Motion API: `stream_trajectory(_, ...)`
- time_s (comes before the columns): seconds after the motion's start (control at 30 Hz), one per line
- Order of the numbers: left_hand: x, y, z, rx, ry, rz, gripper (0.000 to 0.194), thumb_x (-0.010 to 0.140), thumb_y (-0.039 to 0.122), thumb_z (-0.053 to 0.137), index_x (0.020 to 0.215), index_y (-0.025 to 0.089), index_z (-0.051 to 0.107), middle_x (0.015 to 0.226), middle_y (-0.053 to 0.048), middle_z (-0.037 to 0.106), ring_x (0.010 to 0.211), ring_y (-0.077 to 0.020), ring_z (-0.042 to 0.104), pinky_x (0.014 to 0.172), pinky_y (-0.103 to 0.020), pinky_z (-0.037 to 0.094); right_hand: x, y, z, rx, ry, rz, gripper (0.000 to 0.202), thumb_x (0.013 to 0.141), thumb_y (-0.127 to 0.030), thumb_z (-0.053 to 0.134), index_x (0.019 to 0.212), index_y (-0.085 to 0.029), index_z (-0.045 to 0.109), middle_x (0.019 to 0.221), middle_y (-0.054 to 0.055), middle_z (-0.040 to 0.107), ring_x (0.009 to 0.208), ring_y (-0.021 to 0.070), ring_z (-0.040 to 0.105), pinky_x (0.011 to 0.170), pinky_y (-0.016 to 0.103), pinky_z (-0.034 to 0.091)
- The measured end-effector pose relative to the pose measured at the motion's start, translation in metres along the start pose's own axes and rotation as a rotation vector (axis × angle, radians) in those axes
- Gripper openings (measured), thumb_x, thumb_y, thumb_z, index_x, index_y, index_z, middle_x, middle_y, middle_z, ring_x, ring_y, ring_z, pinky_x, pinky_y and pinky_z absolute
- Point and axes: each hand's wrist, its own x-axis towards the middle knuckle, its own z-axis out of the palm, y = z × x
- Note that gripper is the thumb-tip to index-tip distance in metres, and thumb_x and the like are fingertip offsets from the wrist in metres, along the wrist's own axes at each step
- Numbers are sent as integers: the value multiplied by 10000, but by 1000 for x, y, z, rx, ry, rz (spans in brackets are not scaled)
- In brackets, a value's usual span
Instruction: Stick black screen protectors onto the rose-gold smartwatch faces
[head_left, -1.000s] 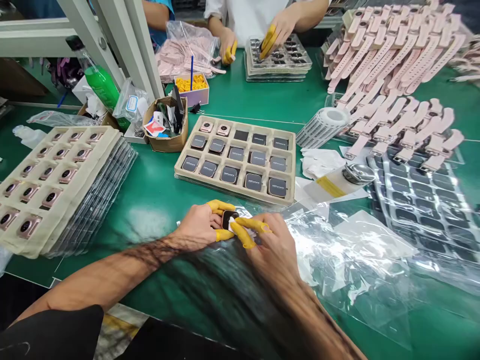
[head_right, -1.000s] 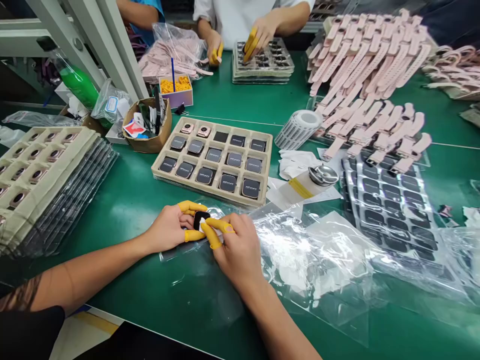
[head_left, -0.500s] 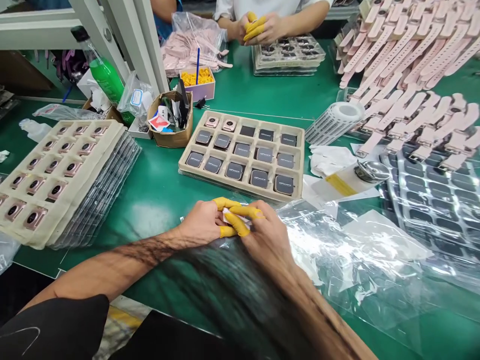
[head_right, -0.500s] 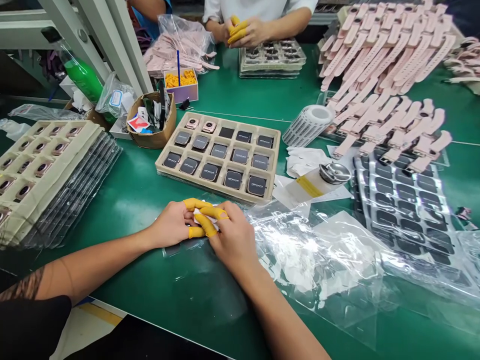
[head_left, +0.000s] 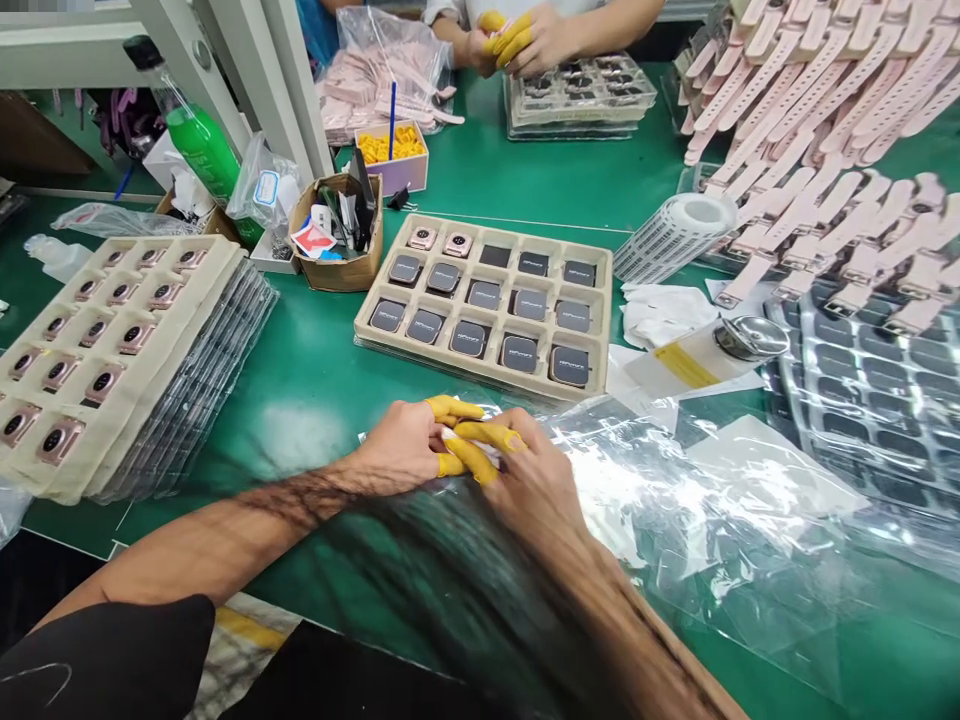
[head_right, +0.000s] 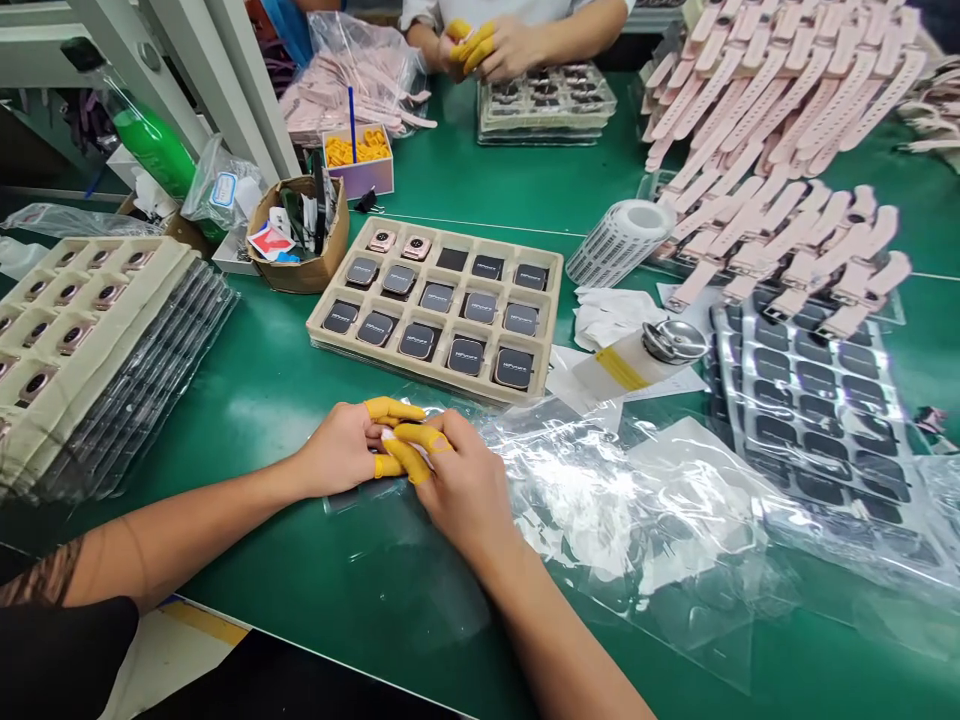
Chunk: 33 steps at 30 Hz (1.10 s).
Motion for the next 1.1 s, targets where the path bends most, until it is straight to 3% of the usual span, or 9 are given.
stream_trajectory(0.07, 1, 1, 0, -46, 1, -19, 564, 635, 111, 882, 1178, 125, 730, 873, -47, 761, 762, -154, 711, 727, -261, 577, 2, 2, -3, -49, 25, 30, 123, 1009, -303, 638, 1043, -243, 740, 894, 51, 681, 757, 190, 637, 590, 317, 444)
stream_trajectory(0.17, 4, 4, 0, -134, 39, -61, 606, 608, 58, 899, 1186, 110, 724, 931, -61, 761, 701, -110, 666, 697, -248, 565, 1, 11, -17, -227, 168, 73, 125, 982, -311, 677, 1057, -229, 736, 995, 125, 686, 902, 277, 634, 701, 406, 483)
stream_trajectory(0.27, 8, 8, -3, -283, 77, -79, 613, 578, 19, 912, 1154, 108, 724, 1018, -81, 771, 752, -113, 687, 768, -265, 604, -4, 18, -31, -323, 235, 3, 251, 918, -276, 739, 1166, -257, 710, 1135, 181, 671, 1021, 357, 609, 799, 521, 490)
stream_trajectory(0.4, 12, 10, -8, -421, 96, -43, 605, 526, 29, 953, 1084, 123, 738, 931, -36, 771, 761, -112, 684, 794, -267, 612, -3, 20, -31, -80, -14, -198, 347, 943, -213, 702, 1265, -331, 652, 1079, 89, 756, 1033, 311, 709, 850, 512, 550)
stream_trajectory(0.5, 13, 8, -12, -507, 63, -40, 617, 509, 59, 976, 1079, 131, 752, 969, -38, 789, 842, -146, 724, 866, -309, 617, 1, 21, -22, 1, -245, -243, 456, 992, -290, 663, 1435, -324, 562, 1364, 117, 733, 1326, 330, 667, 1051, 570, 565)
stream_trajectory(0.57, 14, 6, -14, -522, 50, -43, 616, 508, 93, 990, 1078, 136, 761, 1008, -48, 798, 875, -161, 742, 906, -337, 619, 0, 22, -19, -12, -308, -243, 515, 1002, -319, 650, 1498, -304, 513, 1478, 143, 673, 1419, 332, 609, 1132, 600, 540)
stream_trajectory(0.8, 15, 7, -22, -516, -156, -141, 621, 478, 86, 998, 1056, 129, 773, 964, -65, 800, 847, -172, 756, 874, -351, 626, -1, 24, -18, 27, -257, -183, 393, 940, -283, 732, 1327, -298, 669, 1214, 115, 782, 1247, 329, 699, 1021, 553, 616)
stream_trajectory(0.93, 15, 7, -20, -558, -18, -98, 581, 520, 88, 977, 1058, 140, 763, 954, -32, 782, 831, -130, 722, 823, -284, 596, 9, 26, -13, 77, -189, -112, 206, 946, -291, 742, 1151, -279, 739, 988, 72, 761, 993, 250, 712, 863, 426, 626)
stream_trajectory(1.1, 16, 6, -16, -534, 20, -63, 643, 478, 124, 1002, 1069, 143, 751, 1004, -43, 781, 878, -149, 724, 880, -318, 594, 12, 28, -8, 91, -164, -99, 88, 958, -296, 716, 1029, -288, 768, 892, 33, 721, 900, 234, 668, 801, 417, 588)
